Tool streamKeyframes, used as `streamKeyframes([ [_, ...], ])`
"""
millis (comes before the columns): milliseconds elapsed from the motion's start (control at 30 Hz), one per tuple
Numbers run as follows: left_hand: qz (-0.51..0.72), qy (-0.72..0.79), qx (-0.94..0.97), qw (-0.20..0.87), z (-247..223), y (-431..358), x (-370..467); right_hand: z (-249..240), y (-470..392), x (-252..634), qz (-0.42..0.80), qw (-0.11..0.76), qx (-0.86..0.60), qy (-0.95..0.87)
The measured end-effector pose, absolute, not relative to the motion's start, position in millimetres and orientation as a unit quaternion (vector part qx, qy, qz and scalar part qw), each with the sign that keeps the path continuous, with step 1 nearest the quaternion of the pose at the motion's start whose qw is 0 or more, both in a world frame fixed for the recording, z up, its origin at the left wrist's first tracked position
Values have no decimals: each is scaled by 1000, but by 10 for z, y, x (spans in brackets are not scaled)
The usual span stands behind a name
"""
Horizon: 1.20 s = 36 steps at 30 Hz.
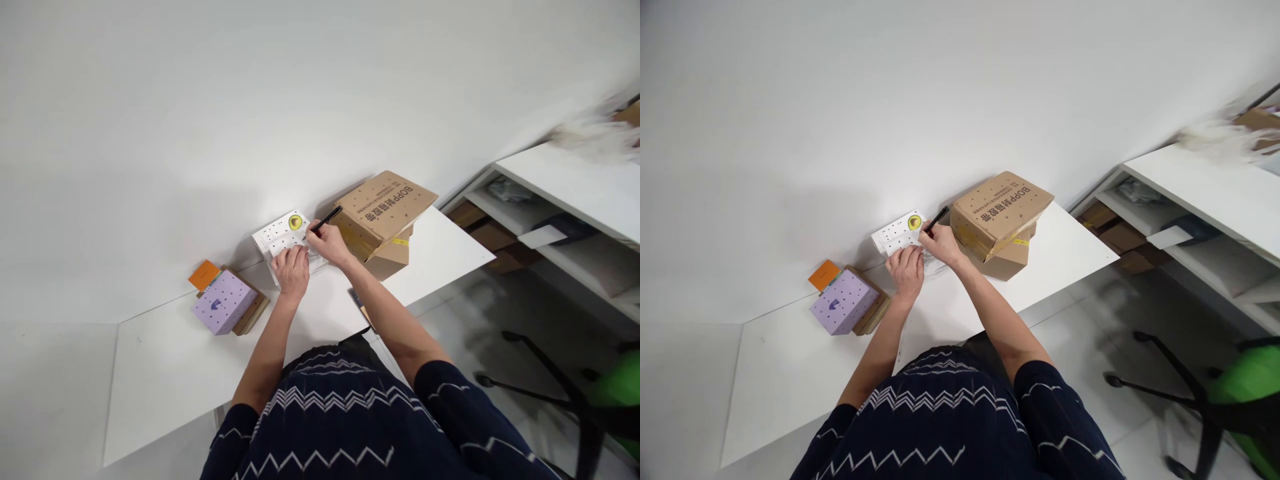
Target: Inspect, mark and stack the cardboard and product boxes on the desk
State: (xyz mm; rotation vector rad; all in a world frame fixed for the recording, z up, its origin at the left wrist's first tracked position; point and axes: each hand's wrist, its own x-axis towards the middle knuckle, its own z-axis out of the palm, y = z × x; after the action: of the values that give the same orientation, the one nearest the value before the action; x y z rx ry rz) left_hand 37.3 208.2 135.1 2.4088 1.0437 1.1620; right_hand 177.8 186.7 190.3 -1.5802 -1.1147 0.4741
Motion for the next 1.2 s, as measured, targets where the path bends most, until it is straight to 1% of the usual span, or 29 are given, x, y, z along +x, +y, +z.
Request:
streamKeyframes([
  [167,405,357,832,129,1349,2085,360,1906,1810,1787,283,633,-619,-368],
  [233,405,354,834,124,1345,2090,353,1930,1651,1787,294,659,-600,-345],
  [300,404,352,836,121,1337,2095,348,1882,1406,1782,292,672,-585,-348],
  [367,407,351,835,117,1328,2098,347,1694,1126,1759,304,665,-582,-356],
  [433,409,350,836,111,1321,2101,349,1358,878,1707,367,612,-610,-346],
  [500,408,349,837,107,1318,2106,351,937,714,1631,470,510,-652,-306],
  [533,406,350,838,107,1317,2109,351,726,672,1590,501,454,-682,-280],
  [600,401,351,839,108,1318,2118,348,364,669,1522,518,374,-730,-241],
  [633,400,350,840,107,1319,2122,345,227,701,1500,518,357,-741,-233],
  [733,401,346,843,93,1319,2134,335,-5,874,1485,511,332,-761,-223],
  [967,384,358,850,47,1329,2149,327,-134,1129,1442,508,300,-781,-206],
  [1133,365,355,859,55,1352,2146,317,-158,782,1529,472,288,-810,-194],
  [1200,365,350,860,64,1359,2141,306,-162,522,1655,407,273,-848,-201],
])
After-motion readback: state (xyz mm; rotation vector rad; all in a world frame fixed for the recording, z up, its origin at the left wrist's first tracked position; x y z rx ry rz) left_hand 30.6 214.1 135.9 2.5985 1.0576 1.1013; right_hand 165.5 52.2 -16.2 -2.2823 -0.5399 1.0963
